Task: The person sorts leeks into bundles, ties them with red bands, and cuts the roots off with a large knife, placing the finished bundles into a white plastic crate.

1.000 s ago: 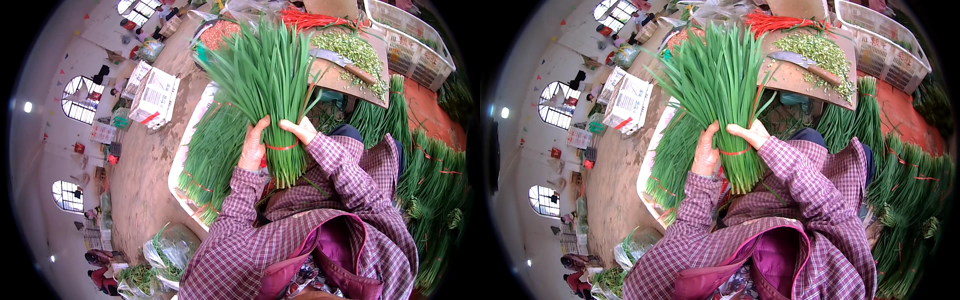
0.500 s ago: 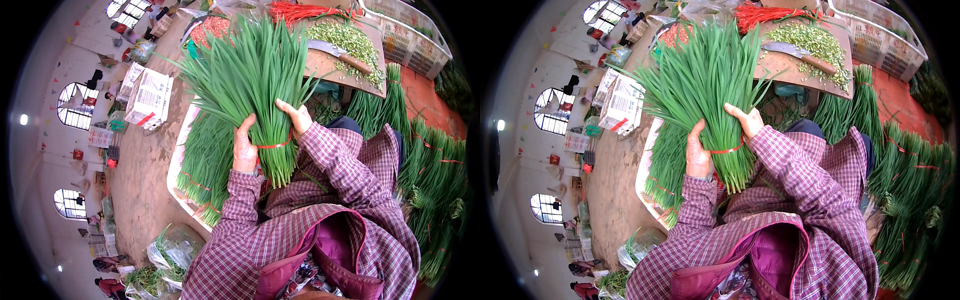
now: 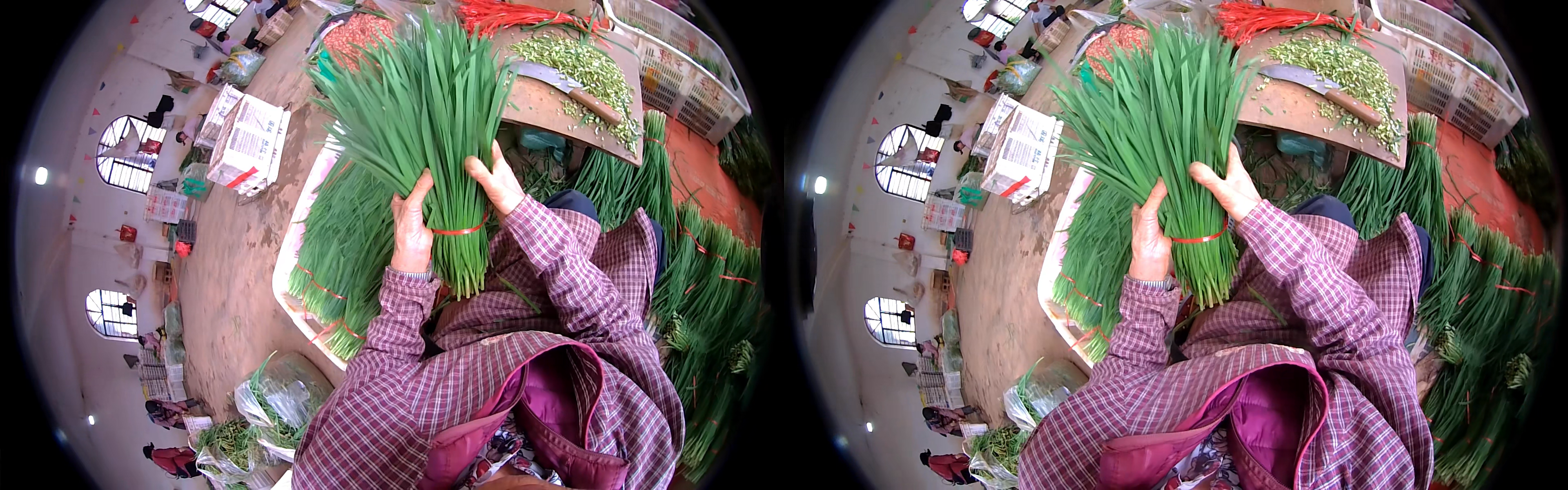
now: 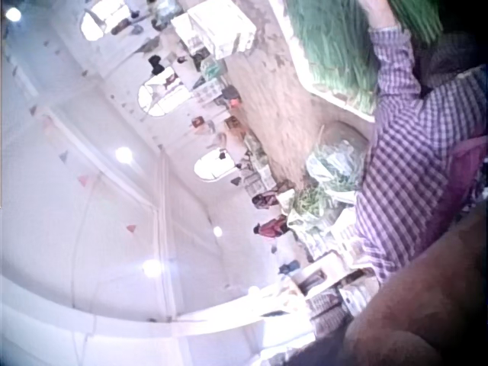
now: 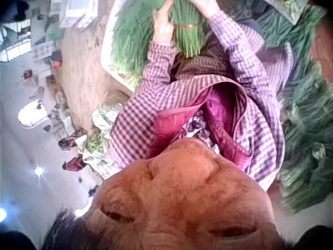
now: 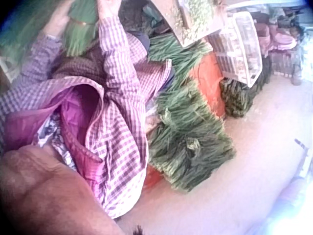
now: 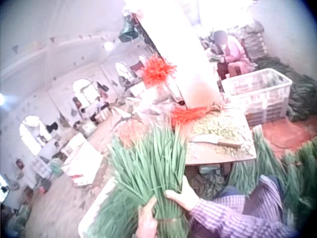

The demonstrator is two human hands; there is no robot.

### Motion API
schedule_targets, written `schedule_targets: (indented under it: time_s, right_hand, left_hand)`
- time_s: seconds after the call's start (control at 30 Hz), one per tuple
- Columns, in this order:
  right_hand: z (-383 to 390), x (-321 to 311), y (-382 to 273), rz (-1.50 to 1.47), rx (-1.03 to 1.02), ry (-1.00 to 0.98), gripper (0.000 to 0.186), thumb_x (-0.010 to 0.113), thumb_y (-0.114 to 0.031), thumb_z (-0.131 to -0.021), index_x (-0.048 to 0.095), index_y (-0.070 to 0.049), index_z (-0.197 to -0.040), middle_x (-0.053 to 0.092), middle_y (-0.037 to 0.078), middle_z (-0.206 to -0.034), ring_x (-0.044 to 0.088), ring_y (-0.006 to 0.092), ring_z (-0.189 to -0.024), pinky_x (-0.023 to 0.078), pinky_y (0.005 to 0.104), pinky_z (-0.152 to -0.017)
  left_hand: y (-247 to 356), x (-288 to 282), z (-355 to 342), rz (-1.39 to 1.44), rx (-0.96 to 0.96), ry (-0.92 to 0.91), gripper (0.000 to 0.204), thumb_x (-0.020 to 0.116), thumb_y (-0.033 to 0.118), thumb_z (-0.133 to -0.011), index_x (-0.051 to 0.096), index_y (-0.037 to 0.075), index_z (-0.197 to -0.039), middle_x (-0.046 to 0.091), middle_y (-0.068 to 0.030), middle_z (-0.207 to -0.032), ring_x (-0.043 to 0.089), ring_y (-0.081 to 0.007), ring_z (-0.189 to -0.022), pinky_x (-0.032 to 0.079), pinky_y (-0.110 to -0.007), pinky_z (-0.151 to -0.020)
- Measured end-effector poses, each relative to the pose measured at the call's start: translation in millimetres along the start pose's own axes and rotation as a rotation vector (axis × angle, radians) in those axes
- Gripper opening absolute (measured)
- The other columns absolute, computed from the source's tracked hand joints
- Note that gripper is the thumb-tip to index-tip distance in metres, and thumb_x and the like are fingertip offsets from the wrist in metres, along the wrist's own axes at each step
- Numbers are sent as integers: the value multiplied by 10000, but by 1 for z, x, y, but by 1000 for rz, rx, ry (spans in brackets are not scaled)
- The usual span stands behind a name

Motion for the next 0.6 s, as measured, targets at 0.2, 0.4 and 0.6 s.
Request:
schedule_targets:
  time_s: [0.2, 0.4, 0.6]
  right_hand:
    - [-9, -16, 5, -26, 105, 170, 635, 742, -149, -809, 420, -23, -1341, 599, 130, -1210, 609, 239, -1067, 507, 378, -922]
    - [-12, -21, 12, -175, 167, 156, 532, 723, -186, -827, 487, -3, -1267, 624, 135, -1145, 635, 249, -1000, 534, 393, -881]
    - [-28, -52, 34, -494, 312, 220, 468, 675, -330, -875, 557, -14, -1199, 661, 151, -1110, 659, 288, -971, 538, 460, -892]
  left_hand:
    - [-3, 13, 6, 38, -89, -14, 519, 765, 153, -806, 545, 35, -1260, 612, -70, -1204, 595, -200, -1090, 505, -357, -942]
    - [-1, 12, -3, -52, -220, -46, 514, 713, 252, -854, 526, 15, -1270, 604, -103, -1209, 608, -221, -1058, 526, -384, -916]
    - [33, -52, -14, -198, -143, -217, 654, 471, 477, -977, 376, 9, -1423, 452, -209, -1421, 426, -284, -1326, 302, -425, -1114]
Point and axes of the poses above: each hand's wrist, its own z-axis away from the middle knuckle, its own x-axis out of the palm, y = z × x, the point moved 10 cm from there along -z, towards the middle knuckle
